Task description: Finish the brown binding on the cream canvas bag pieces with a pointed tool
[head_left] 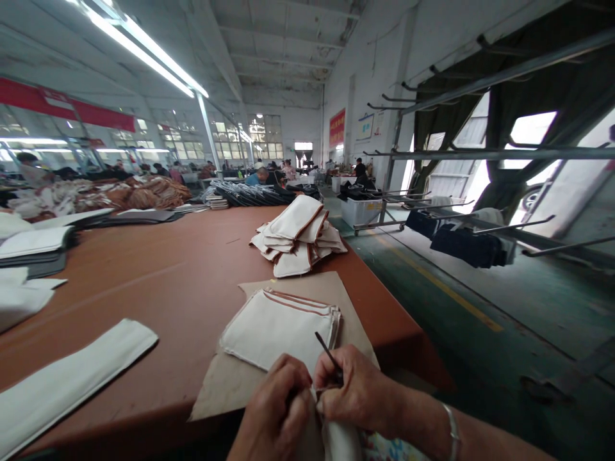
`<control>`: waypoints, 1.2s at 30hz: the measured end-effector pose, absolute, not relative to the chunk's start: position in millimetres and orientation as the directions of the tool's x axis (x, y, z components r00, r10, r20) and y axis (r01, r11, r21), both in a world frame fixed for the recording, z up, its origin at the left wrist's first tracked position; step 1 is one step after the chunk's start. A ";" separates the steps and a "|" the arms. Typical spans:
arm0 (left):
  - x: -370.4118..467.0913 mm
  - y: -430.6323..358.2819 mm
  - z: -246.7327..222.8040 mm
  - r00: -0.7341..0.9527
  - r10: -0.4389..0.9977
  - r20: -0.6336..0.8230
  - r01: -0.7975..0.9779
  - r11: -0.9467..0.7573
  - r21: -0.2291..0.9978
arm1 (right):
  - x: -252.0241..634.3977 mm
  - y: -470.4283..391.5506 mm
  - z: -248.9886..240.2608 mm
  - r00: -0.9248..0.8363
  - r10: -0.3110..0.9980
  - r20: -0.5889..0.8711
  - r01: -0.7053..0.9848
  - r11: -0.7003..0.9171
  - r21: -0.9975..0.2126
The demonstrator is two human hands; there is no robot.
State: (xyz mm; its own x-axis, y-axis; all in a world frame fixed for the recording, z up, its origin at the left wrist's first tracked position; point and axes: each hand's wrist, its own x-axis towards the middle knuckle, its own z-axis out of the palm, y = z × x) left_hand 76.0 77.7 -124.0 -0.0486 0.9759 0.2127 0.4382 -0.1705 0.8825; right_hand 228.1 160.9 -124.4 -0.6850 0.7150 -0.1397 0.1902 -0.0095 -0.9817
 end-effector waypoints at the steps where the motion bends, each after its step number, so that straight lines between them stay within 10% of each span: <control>1: 75.2 77.8 -124.2 -0.060 0.991 0.122 0.352 -0.094 0.931 | 228.2 160.6 -125.2 -0.689 0.714 -0.121 0.180 0.007 -0.984; 5: 72.6 77.3 -123.4 -0.013 0.996 -0.089 0.092 0.089 0.992 | 232.1 161.6 -126.2 -0.701 0.702 -0.128 0.160 -0.019 -0.987; 15: 72.7 86.8 -127.4 0.001 0.975 -0.220 0.308 0.209 0.928 | 234.0 162.8 -137.2 -0.645 0.755 -0.115 0.099 -0.066 -0.993; 22: 68.7 91.0 -141.8 0.042 0.957 -0.287 0.277 0.265 0.924 | 247.4 160.0 -122.7 -0.731 0.665 0.154 0.120 0.347 -0.930; 29: 73.7 92.2 -142.5 -0.002 0.961 -0.276 0.217 0.270 0.938 | 258.4 171.2 -133.0 -0.820 0.201 0.536 -0.024 0.923 -0.384; 36: 76.9 86.6 -140.1 0.098 0.912 -0.399 -0.207 0.411 0.888 | 268.3 175.8 -123.1 -0.752 -0.222 0.621 -0.115 0.971 0.209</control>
